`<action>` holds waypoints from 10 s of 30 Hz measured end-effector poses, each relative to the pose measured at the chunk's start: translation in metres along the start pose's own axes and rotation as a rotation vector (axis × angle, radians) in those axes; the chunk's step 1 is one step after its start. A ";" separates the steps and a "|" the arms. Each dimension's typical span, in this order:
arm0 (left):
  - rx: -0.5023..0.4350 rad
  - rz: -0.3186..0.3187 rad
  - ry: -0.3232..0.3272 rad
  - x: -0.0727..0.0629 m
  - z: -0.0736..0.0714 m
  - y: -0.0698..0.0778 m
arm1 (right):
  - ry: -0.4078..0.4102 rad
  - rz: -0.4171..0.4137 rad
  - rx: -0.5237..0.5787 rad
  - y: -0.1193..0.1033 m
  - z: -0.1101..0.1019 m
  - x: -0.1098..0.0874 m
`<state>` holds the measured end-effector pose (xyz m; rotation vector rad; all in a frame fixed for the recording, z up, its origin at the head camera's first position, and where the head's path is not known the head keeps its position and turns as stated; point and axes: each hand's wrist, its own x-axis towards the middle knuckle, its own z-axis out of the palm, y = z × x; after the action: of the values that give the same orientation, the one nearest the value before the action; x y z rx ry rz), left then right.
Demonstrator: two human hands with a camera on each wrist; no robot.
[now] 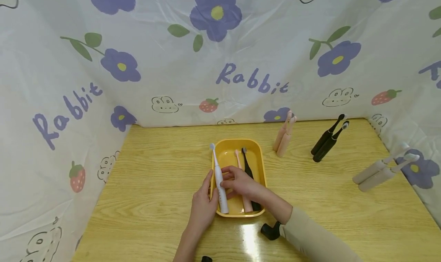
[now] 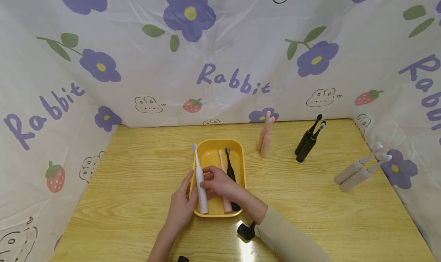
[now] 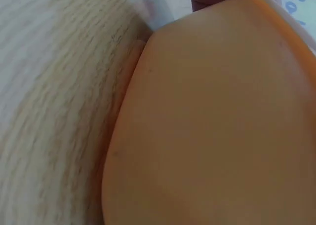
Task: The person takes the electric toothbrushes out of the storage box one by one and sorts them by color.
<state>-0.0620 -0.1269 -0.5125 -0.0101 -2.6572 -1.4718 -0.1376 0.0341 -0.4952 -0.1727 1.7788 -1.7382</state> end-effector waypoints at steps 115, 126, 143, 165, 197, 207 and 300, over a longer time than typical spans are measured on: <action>-0.039 0.001 -0.018 -0.003 -0.004 -0.001 | 1.595 -0.232 -0.381 0.049 -0.186 -0.229; -0.050 -0.002 -0.028 0.000 -0.006 0.003 | 1.618 -0.103 -0.366 0.060 -0.196 -0.234; -0.058 0.007 -0.018 -0.002 -0.004 0.000 | 1.587 -0.068 -0.326 0.065 -0.201 -0.228; -0.039 0.002 -0.009 -0.002 -0.001 -0.003 | 1.555 -0.104 -0.314 0.072 -0.202 -0.220; -0.047 -0.022 -0.049 0.019 -0.015 0.003 | 0.576 -0.519 -0.253 -0.039 -0.070 -0.097; -0.040 0.015 -0.025 0.009 -0.009 0.000 | 0.216 -0.200 -0.146 -0.026 -0.048 -0.042; -0.042 0.017 -0.022 0.003 -0.012 -0.008 | 0.433 -0.386 -0.152 -0.042 -0.076 -0.101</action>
<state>-0.0643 -0.1411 -0.5129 -0.0531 -2.6356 -1.5313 -0.1110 0.1451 -0.4274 -0.2295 2.3160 -2.0207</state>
